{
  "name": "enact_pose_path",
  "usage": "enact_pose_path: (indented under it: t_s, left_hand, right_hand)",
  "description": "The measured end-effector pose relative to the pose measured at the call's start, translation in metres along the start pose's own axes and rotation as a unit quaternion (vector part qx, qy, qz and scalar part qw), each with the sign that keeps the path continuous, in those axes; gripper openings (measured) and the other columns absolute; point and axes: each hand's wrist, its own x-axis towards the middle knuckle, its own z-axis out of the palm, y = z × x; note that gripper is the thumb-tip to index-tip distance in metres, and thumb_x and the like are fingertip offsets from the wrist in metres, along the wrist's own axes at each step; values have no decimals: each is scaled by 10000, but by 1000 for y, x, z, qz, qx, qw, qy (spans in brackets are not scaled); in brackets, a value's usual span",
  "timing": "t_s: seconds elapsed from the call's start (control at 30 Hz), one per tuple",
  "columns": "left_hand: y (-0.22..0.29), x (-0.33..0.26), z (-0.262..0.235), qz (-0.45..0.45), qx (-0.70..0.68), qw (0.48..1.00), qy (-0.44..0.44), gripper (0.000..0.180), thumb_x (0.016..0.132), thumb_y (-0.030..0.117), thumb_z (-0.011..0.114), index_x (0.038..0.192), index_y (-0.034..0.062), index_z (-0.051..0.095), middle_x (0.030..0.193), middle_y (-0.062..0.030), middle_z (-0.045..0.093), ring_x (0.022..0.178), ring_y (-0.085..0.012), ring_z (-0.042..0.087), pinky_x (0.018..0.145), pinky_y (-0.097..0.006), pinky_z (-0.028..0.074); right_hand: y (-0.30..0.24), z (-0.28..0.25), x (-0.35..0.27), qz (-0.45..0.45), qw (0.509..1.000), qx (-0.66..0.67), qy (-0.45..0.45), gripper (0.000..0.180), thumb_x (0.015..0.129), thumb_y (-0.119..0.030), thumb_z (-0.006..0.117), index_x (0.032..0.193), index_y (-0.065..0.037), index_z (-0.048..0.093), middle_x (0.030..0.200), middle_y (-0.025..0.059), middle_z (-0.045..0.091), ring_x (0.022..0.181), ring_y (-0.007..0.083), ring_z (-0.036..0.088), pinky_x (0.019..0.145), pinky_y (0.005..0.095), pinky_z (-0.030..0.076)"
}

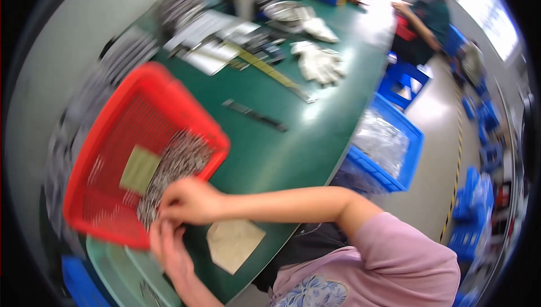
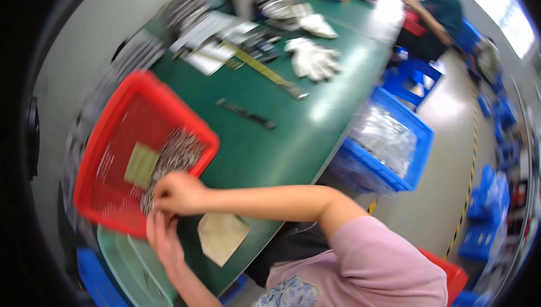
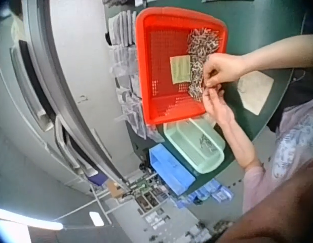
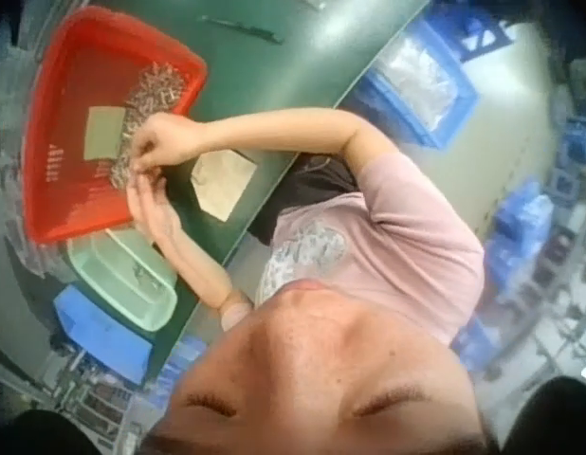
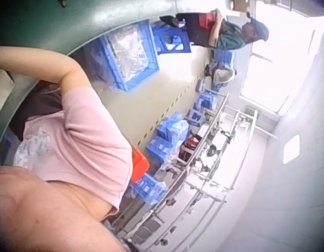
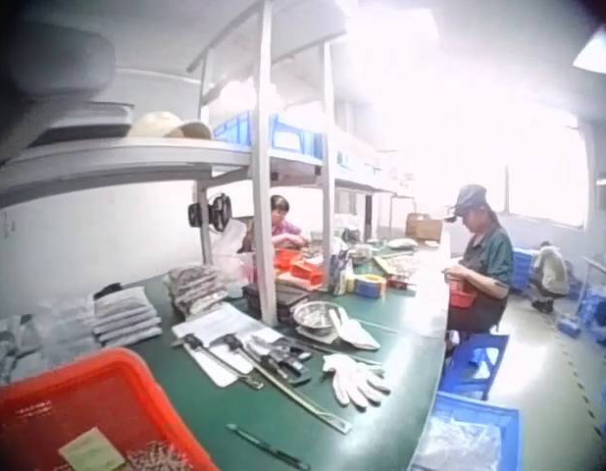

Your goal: Assembling and inspecting small metal hardware components at an industrial workbench.

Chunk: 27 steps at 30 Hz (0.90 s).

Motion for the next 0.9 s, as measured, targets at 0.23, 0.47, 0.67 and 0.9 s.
enact_pose_path:
  t_s: [0.23, 0.47, 0.67, 0.9]
  left_hand:
    - [-6, -6, -1, -131, -255, 953, -92, 167, 916, 148, 555, 1030, 29, 585, 882, -39, 603, 792, -108, 563, 726, -249, 467]
    - [-13, -17, -6, -202, -322, 916, -126, 150, 906, 132, 569, 1022, 46, 612, 950, -22, 611, 840, -106, 573, 757, -241, 463]
    - [-5, -15, 6, -200, -267, 939, -89, 141, 910, 182, 575, 1006, 81, 595, 988, -13, 611, 892, -86, 561, 755, -225, 431]
    - [-4, -14, 2, -206, -275, 936, -75, 157, 910, 199, 574, 1021, 89, 575, 1006, -20, 610, 917, -97, 561, 765, -233, 427]
  right_hand:
    - [-1, 2, -19, -67, 995, -65, 28, 73, 790, -68, 668, 822, -3, 681, 675, 79, 553, 617, 195, 539, 547, 297, 435]
    - [1, -23, 1, -161, 922, -348, 55, 95, 717, -113, 655, 801, -78, 681, 702, 65, 547, 667, 250, 574, 588, 369, 450]
    - [18, -37, 35, -180, 836, -518, 26, 46, 665, -116, 643, 699, -85, 641, 722, 59, 557, 735, 246, 578, 673, 381, 452]
    - [-2, -33, 33, -109, 924, -366, -3, 39, 687, -84, 646, 724, -73, 646, 753, 91, 592, 758, 266, 594, 665, 374, 452]
